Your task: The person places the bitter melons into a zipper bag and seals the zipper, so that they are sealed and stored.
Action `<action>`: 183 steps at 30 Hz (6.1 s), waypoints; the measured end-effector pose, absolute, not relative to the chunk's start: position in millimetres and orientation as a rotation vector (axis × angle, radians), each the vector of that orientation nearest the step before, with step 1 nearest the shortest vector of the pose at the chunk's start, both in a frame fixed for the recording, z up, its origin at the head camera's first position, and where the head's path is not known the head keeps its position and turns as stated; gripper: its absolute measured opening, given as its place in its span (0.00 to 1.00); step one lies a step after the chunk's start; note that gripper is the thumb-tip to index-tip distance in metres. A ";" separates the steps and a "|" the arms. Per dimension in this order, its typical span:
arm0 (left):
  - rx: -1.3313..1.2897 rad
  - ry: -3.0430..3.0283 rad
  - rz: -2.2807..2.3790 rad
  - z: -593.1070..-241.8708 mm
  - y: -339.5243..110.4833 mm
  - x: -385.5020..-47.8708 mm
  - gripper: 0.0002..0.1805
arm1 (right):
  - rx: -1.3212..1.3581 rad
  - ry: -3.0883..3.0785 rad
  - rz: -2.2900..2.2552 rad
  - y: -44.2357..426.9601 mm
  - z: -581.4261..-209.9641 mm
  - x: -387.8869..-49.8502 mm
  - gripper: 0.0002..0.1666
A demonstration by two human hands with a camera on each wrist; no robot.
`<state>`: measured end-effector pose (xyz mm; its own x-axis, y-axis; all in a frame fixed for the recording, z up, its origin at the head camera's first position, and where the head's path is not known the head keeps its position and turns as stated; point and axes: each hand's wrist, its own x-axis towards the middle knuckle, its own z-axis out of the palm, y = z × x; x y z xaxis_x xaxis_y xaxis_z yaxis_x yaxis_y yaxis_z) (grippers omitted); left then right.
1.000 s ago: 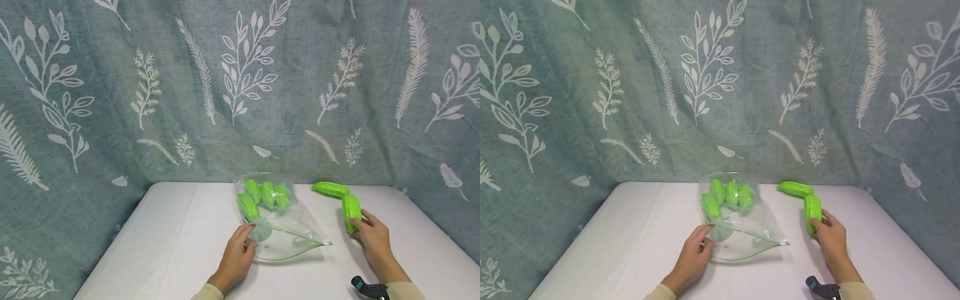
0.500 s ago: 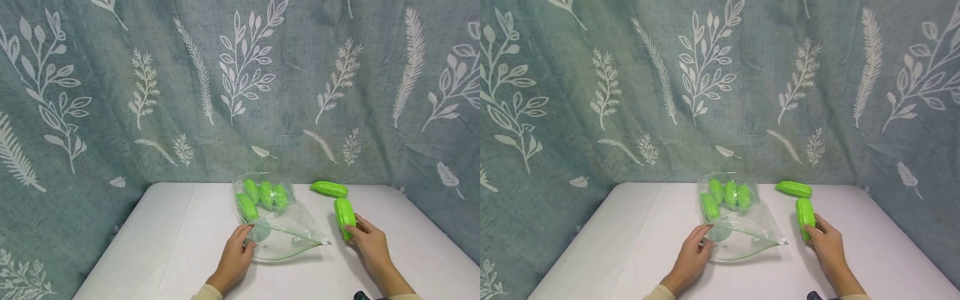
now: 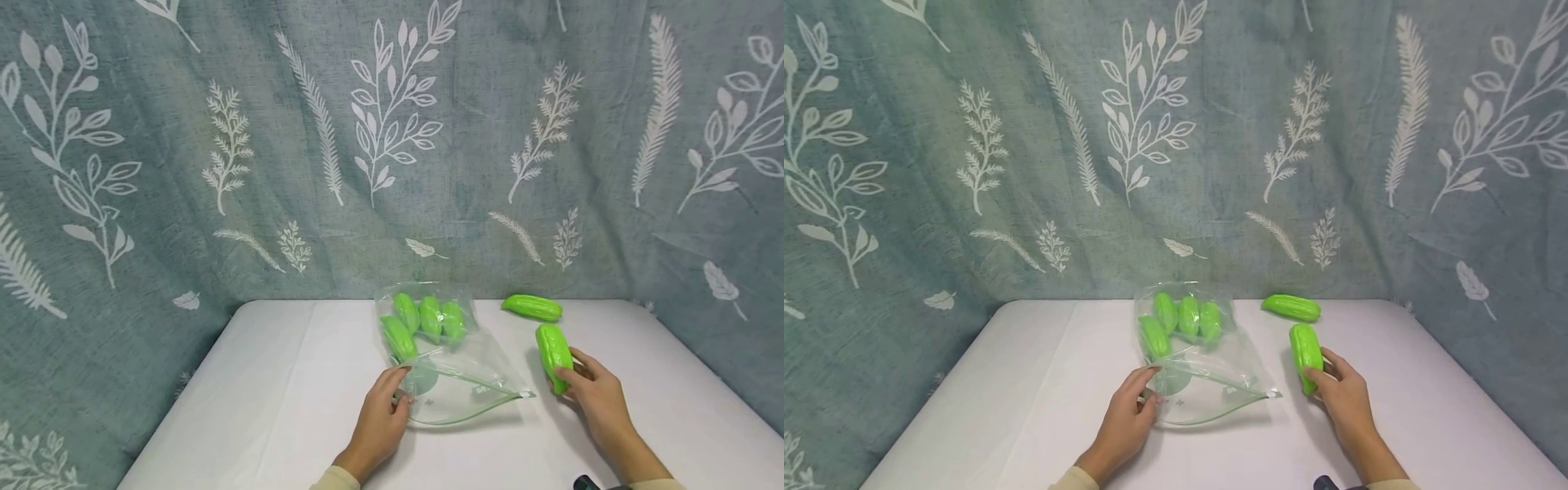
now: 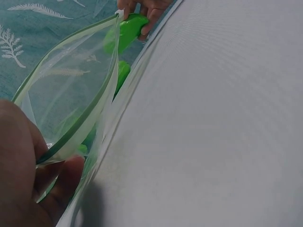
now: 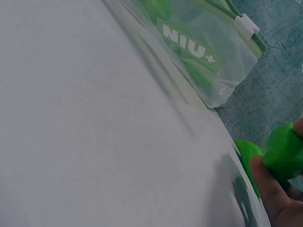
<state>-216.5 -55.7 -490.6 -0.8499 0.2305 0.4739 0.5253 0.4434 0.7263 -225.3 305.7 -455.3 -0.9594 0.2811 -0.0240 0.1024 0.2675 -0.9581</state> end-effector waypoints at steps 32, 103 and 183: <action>-0.631 -2.408 -1.360 -491.6 -56.7 -217.1 0.24 | -0.230 -2.058 2.334 301.7 -453.3 -223.2 0.47; -0.636 -2.423 -1.392 -487.0 -54.7 -215.2 0.25 | 0.570 -1.893 2.345 266.8 -433.3 -196.6 0.21; -0.647 -2.395 -1.438 -490.0 -56.0 -214.8 0.25 | 1.211 -2.257 2.157 228.1 -451.1 -189.8 0.28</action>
<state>-214.8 -56.0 -490.0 -0.8627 0.2339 0.4483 0.5057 0.4065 0.7610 -189.8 228.1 -451.1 -0.7199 -0.6148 0.3220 -0.3496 -0.0796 -0.9335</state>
